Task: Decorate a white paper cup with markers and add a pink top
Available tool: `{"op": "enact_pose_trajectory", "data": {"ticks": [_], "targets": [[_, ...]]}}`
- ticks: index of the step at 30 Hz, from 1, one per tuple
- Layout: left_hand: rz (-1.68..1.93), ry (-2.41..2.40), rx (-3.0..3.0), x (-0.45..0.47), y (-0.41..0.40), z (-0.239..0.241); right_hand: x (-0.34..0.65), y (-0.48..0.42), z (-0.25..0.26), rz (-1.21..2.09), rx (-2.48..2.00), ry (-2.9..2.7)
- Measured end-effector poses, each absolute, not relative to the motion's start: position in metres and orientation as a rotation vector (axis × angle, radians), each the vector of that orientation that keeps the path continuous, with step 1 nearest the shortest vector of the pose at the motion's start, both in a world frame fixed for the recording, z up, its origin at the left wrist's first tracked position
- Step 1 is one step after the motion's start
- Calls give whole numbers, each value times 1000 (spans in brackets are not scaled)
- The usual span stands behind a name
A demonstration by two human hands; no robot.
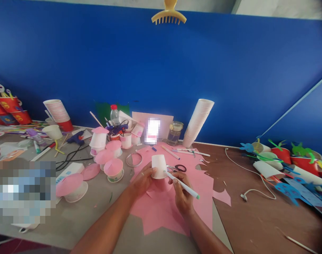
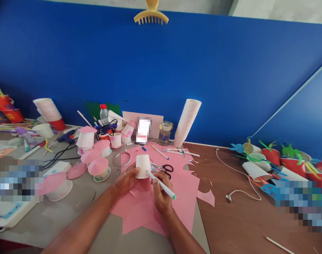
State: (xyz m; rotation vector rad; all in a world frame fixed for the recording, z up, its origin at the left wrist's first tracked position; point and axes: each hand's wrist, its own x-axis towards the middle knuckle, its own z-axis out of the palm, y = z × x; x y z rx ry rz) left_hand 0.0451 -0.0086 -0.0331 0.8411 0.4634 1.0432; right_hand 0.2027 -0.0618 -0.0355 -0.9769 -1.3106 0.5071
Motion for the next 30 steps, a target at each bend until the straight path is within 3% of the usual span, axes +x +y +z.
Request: {"op": "enact_pose_trajectory", "data": {"ticks": [30], "targets": [[1050,492,842,46,-8,-35,202,-61,-33,493,-935,-1312]]}}
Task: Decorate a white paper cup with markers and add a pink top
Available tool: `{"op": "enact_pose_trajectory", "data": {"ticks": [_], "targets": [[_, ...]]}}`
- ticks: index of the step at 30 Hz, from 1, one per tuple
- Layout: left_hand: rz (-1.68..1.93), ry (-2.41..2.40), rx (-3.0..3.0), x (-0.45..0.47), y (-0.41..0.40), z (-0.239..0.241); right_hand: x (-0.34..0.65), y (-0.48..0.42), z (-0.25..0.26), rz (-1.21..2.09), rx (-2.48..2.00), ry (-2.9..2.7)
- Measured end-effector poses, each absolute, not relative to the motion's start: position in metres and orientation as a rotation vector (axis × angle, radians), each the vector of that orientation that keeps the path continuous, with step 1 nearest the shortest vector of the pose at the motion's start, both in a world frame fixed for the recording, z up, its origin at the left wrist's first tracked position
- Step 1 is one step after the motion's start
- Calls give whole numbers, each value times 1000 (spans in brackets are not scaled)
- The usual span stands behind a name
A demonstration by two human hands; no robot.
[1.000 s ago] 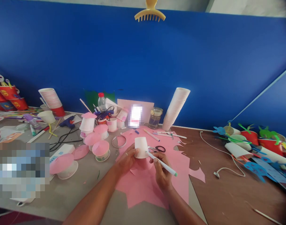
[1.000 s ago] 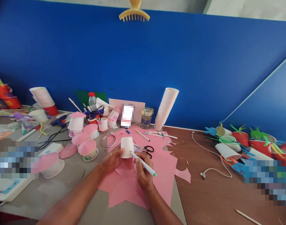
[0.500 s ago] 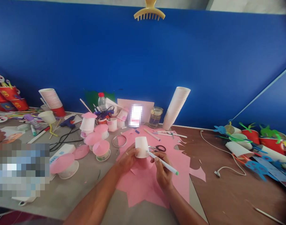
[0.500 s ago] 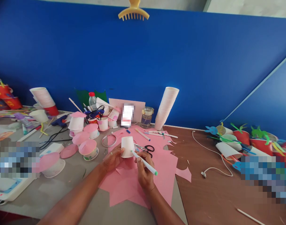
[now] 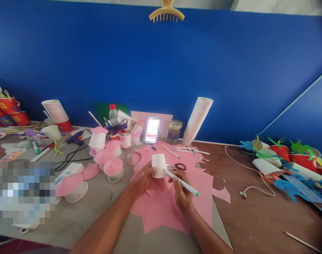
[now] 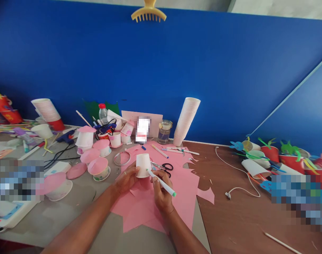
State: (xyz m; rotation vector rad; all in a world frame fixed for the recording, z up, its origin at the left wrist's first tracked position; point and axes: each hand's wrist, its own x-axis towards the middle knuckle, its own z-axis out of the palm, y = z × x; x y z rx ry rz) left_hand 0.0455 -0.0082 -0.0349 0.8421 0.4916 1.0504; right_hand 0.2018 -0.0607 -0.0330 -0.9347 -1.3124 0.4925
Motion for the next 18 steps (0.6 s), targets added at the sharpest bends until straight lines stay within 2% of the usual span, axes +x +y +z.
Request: {"op": "enact_pose_trajectory", "data": {"ticks": [18], "targets": [[1044,472,861,45,-8,-36,202,-62,-34,519,-909,-1289]]}}
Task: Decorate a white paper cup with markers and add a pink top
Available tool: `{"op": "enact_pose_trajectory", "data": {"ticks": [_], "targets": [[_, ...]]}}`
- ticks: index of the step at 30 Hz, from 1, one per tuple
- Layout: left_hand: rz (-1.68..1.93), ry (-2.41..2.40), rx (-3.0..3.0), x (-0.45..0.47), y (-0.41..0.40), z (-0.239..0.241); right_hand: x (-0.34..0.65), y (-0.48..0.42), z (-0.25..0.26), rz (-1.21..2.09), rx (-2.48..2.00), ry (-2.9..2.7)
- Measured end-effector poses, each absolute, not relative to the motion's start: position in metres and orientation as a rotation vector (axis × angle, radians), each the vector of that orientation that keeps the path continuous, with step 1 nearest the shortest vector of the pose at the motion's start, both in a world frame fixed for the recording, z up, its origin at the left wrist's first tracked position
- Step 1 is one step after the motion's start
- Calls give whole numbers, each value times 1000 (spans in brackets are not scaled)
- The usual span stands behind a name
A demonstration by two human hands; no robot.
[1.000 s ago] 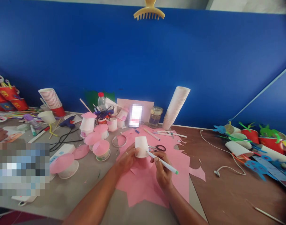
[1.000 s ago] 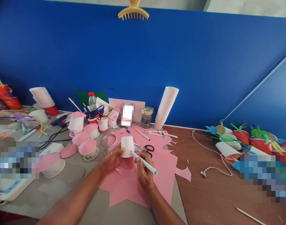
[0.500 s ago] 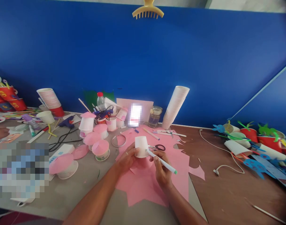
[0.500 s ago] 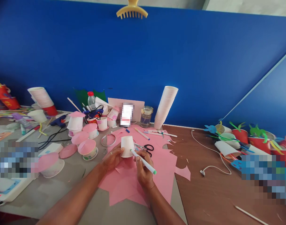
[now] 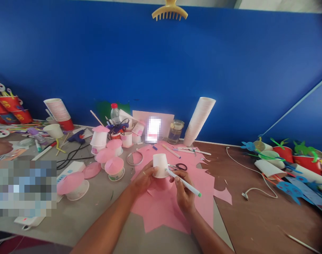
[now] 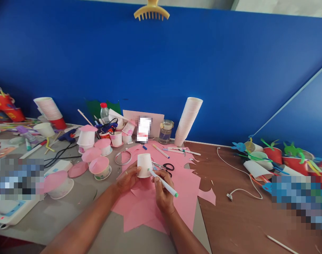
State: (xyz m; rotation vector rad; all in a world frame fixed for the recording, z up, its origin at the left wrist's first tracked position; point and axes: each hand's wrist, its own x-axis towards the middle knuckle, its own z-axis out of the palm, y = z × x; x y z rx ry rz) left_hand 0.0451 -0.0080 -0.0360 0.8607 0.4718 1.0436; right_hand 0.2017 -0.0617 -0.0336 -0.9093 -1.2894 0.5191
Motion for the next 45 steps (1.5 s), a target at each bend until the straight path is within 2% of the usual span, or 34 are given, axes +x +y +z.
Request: {"op": "enact_pose_trajectory", "data": {"ticks": [21,32,45], "targets": [[1047,469,859,46,-10,-33,201,-62,-34,496,-910,-1280],[1094,465,660,48,-7,-31,199,-53,-45,298,-1012,-1233],[1100,512,740,46,-6,-34,195,-60,-48,285,-962,-1437]]}}
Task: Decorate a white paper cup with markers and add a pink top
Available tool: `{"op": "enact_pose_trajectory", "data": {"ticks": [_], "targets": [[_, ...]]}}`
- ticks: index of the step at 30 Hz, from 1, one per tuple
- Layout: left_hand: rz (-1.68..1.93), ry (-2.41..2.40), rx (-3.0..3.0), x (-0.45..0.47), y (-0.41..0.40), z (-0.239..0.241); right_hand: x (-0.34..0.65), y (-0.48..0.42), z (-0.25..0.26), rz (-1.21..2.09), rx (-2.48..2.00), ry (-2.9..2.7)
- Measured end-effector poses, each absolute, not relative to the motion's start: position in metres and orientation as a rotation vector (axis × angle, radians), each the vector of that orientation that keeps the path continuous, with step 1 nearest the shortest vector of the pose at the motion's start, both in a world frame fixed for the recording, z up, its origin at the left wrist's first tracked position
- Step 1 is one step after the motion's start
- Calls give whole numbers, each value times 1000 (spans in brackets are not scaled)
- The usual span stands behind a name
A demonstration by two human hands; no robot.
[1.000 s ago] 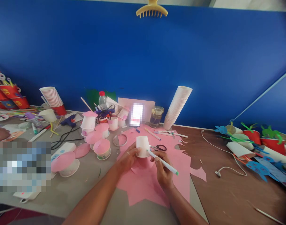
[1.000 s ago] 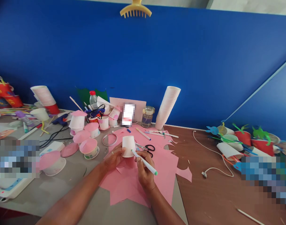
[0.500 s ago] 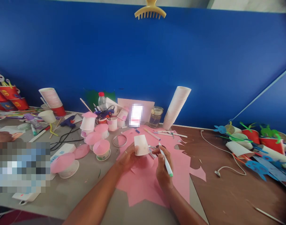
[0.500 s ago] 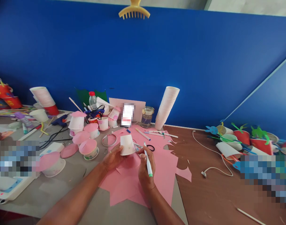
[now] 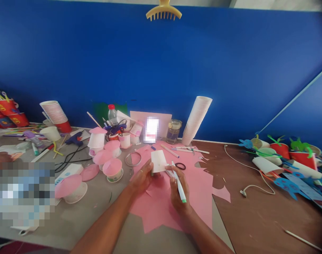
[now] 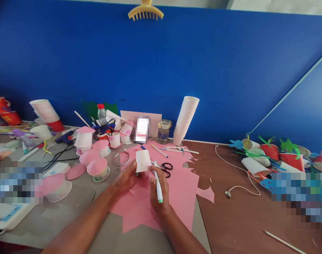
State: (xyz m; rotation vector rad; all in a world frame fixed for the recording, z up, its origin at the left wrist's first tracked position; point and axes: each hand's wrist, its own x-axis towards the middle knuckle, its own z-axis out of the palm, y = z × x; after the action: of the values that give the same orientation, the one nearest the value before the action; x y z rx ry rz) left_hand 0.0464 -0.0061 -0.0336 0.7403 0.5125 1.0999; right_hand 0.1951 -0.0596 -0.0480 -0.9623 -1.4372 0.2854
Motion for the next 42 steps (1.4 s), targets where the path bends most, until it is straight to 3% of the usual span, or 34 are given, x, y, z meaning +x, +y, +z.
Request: {"op": "enact_pose_trajectory", "data": {"ticks": [17,25,42], "targets": [[1035,559,827,48,-8,-29,199,-57,-44,285,-1045,-1543],[1034,596,883,50,-8,-35,202,-59,-38,113,-859,-1529],[1006,671,954,49,-1,-50,200,-60,-40,235,-1009,-1511]]}}
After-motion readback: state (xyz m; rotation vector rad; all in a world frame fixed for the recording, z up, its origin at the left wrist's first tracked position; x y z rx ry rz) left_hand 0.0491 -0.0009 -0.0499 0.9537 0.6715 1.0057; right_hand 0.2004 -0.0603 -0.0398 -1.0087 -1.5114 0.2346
